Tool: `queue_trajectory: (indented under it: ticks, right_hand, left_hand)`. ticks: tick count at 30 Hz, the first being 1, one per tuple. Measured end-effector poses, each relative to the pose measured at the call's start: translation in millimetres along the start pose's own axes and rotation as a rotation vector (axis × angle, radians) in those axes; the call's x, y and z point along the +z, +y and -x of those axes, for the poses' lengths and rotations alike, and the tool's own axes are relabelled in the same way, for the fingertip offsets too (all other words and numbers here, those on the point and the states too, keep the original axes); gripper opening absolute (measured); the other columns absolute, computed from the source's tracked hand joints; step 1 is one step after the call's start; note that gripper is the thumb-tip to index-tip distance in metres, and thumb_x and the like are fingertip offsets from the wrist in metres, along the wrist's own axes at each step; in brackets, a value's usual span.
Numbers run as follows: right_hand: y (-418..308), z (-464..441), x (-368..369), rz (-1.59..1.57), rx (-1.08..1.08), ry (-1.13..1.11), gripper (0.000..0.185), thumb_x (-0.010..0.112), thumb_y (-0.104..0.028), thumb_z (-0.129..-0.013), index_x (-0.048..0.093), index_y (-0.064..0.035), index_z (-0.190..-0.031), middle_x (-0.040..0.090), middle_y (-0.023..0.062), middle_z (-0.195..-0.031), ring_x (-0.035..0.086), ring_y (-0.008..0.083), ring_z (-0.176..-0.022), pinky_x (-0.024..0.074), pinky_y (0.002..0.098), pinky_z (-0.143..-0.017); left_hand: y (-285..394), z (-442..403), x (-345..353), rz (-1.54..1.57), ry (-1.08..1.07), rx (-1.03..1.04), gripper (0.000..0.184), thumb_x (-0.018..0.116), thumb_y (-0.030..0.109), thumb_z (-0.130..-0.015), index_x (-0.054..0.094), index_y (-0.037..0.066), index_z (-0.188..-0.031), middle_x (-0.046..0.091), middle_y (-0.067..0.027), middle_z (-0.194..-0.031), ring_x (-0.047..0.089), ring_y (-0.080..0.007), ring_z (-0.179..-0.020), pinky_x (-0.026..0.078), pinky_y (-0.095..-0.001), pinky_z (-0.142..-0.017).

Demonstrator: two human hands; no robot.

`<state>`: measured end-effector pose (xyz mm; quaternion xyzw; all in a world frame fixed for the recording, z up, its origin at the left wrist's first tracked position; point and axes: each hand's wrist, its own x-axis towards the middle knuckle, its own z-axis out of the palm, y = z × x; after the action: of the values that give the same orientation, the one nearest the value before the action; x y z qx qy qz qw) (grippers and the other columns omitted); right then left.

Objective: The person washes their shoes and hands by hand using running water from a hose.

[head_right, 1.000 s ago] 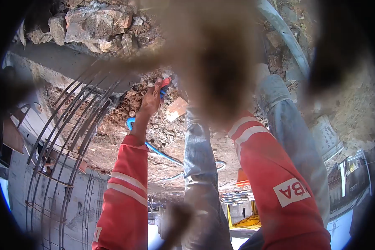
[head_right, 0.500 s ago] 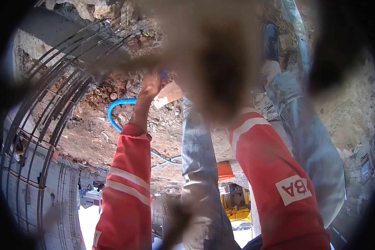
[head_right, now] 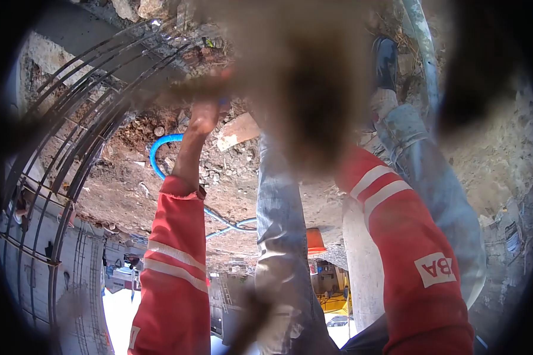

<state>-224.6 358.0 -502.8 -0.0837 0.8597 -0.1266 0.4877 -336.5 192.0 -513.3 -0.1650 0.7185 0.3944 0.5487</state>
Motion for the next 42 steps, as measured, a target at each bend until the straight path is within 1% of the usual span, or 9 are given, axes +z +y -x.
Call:
queue_trajectory:
  ticks: [6, 14, 21, 23, 29, 32, 36, 37, 42]
  right_hand:
    - [-2, -38, -16, -0.059, 0.043, -0.007, 0.071, 0.044, -0.052, -0.093, 0.032, -0.0062, -0.146, 0.026, 0.0055, -0.154, 0.017, 0.0328, -0.144, 0.0075, 0.0597, -0.113]
    - [0, -16, -18, 0.009, -0.027, -0.031, 0.068, 0.042, -0.048, -0.094, 0.032, -0.0053, -0.146, 0.026, 0.0069, -0.154, 0.015, 0.0325, -0.144, 0.0071, 0.0592, -0.114]
    - [-12, -6, 5, 0.007, -0.027, -0.010, 0.066, 0.043, -0.048, -0.094, 0.036, -0.0049, -0.144, 0.026, 0.0065, -0.155, 0.014, 0.0293, -0.145, 0.0079, 0.0509, -0.117]
    - [-5, -4, 0, 0.027, -0.084, 0.001, 0.066, 0.043, -0.047, -0.094, 0.036, -0.0058, -0.144, 0.026, 0.0063, -0.155, 0.015, 0.0293, -0.145, 0.0073, 0.0506, -0.117]
    - [-17, -57, 7, 0.091, -0.104, -0.070, 0.064, 0.042, -0.046, -0.094, 0.034, -0.0101, -0.146, 0.027, 0.0056, -0.154, 0.017, 0.0281, -0.144, 0.0041, 0.0491, -0.117]
    - [-30, -42, 25, 0.182, -0.067, 0.087, 0.065, 0.042, -0.045, -0.093, 0.031, -0.0104, -0.147, 0.028, 0.0066, -0.154, 0.016, 0.0284, -0.145, 0.0037, 0.0484, -0.117]
    - [10, -39, 14, 0.038, -0.261, -0.031, 0.074, 0.043, -0.053, -0.092, 0.026, -0.0074, -0.148, 0.027, 0.0088, -0.154, 0.014, 0.0258, -0.145, 0.0040, 0.0472, -0.118]
    - [13, -46, -15, 0.173, -0.075, -0.089, 0.080, 0.044, -0.059, -0.090, 0.024, -0.0080, -0.149, 0.027, 0.0061, -0.154, 0.013, 0.0243, -0.145, 0.0048, 0.0481, -0.118]
    - [34, -41, 1, 0.026, -0.139, 0.114, 0.089, 0.046, -0.066, -0.085, 0.025, -0.0069, -0.148, 0.026, 0.0082, -0.154, 0.014, 0.0269, -0.145, 0.0088, 0.0473, -0.118]
  left_hand:
    - [12, 8, 12, 0.030, -0.004, -0.064, 0.083, 0.023, 0.077, -0.088, 0.062, 0.003, -0.089, 0.044, -0.0002, -0.054, 0.046, -0.0126, -0.051, 0.036, -0.0290, -0.047]
    - [5, 9, 5, 0.117, -0.046, -0.104, 0.082, 0.022, 0.076, -0.089, 0.061, 0.005, -0.077, 0.047, -0.0006, -0.054, 0.042, -0.0115, -0.047, 0.033, -0.0301, -0.045]
    - [5, 21, 2, -0.029, 0.052, 0.268, 0.075, 0.025, 0.077, -0.088, 0.054, 0.010, -0.069, 0.041, 0.0030, -0.050, 0.037, -0.0084, -0.043, 0.028, -0.0264, -0.039]
    - [7, 23, 9, 0.158, 0.039, -0.031, 0.074, 0.026, 0.077, -0.088, 0.052, 0.011, -0.068, 0.041, 0.0029, -0.050, 0.037, -0.0085, -0.042, 0.027, -0.0269, -0.039]
    - [-15, 20, 17, 0.365, -0.011, -0.125, 0.070, 0.029, 0.076, -0.088, 0.052, 0.011, -0.073, 0.039, 0.0034, -0.050, 0.035, -0.0083, -0.040, 0.026, -0.0262, -0.038]
    - [-26, 22, 17, 0.436, -0.010, -0.125, 0.070, 0.030, 0.075, -0.089, 0.052, 0.010, -0.074, 0.038, 0.0037, -0.050, 0.035, -0.0081, -0.040, 0.025, -0.0257, -0.037]
    - [-15, 28, 19, 0.424, 0.003, -0.114, 0.071, 0.032, 0.076, -0.087, 0.053, 0.010, -0.072, 0.038, 0.0045, -0.051, 0.035, -0.0068, -0.041, 0.024, -0.0258, -0.037]
    - [-12, 27, 20, 0.430, -0.002, -0.095, 0.071, 0.032, 0.076, -0.087, 0.053, 0.010, -0.073, 0.038, 0.0045, -0.051, 0.035, -0.0067, -0.041, 0.024, -0.0256, -0.037]
    - [8, 15, 5, 0.362, 0.017, 0.099, 0.073, 0.029, 0.075, -0.089, 0.055, 0.008, -0.077, 0.040, 0.0040, -0.051, 0.035, -0.0071, -0.042, 0.025, -0.0252, -0.039]
